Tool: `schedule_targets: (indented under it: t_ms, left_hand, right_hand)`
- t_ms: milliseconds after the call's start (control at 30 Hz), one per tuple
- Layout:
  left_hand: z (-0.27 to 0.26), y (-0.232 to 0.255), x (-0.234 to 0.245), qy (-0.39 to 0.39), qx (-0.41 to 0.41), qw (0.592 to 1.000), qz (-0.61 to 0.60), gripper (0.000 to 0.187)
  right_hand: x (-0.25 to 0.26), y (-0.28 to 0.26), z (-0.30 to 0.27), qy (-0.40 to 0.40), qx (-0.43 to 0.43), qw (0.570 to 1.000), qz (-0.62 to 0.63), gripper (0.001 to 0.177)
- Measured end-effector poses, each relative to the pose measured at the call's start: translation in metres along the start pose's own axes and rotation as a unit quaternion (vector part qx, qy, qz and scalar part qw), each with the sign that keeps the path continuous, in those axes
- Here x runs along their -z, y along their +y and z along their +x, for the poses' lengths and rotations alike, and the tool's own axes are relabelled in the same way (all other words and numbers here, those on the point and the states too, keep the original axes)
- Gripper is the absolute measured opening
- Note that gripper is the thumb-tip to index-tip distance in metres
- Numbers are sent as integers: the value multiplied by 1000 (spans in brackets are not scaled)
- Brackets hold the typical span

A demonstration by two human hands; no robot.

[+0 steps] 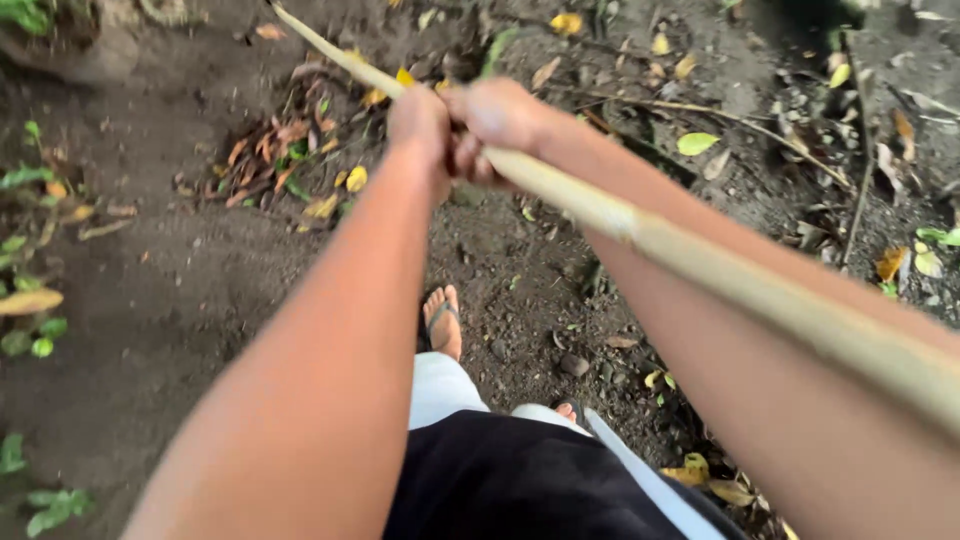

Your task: Clearing leaves and debris from the ground using a bamboo rake.

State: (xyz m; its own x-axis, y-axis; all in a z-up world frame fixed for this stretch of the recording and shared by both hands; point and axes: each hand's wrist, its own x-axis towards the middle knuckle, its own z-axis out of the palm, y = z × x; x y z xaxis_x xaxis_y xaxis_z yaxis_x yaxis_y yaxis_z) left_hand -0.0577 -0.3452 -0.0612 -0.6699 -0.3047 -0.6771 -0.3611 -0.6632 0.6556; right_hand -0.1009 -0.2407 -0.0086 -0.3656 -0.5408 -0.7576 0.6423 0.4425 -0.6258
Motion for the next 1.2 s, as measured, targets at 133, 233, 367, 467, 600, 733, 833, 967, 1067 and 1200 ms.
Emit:
schedule_targets:
  t_ms: [133,233,367,467,600,733,833,967,1067,1200]
  left_hand:
    - [41,64,45,-32,25,999,-13,33]
    - [64,89,62,-21,53,997,-47,33]
    - [82,96,68,-10,77,996,-53,35]
    - [80,98,52,-28,92,994,-52,37]
    - [77,84,29,-40,103,992,-59,38]
    - [65,58,2,-42,111,992,-43,39]
    - [47,25,-20,-35,127,991,-29,39]
    - [2,-37,-61,-43,129,991,-8,40]
    - [-32,-99,-98,-56,139,988,26,38]
    - [-81,-187,-151,-38,169,983,69,41]
  right_hand:
    - [-44,-57,53,-55,-11,998,12,27]
    - [-52,-82,92,-76,-49,996,11,28]
    - [-50,-89,114,-91,-76,993,24,29]
    - [-38,-93,109,-84,-67,993,40,28]
    - [-26,-91,81,-23,-51,998,15,29]
    - [-1,-70,59,-4,-58,998,13,35]
    - [21,-42,32,10,-64,998,24,35]
    - [59,13,-26,35,-46,998,19,30]
    - [99,69,-70,60,-44,997,34,30]
    - [151,145,-140,85,-54,993,64,38]
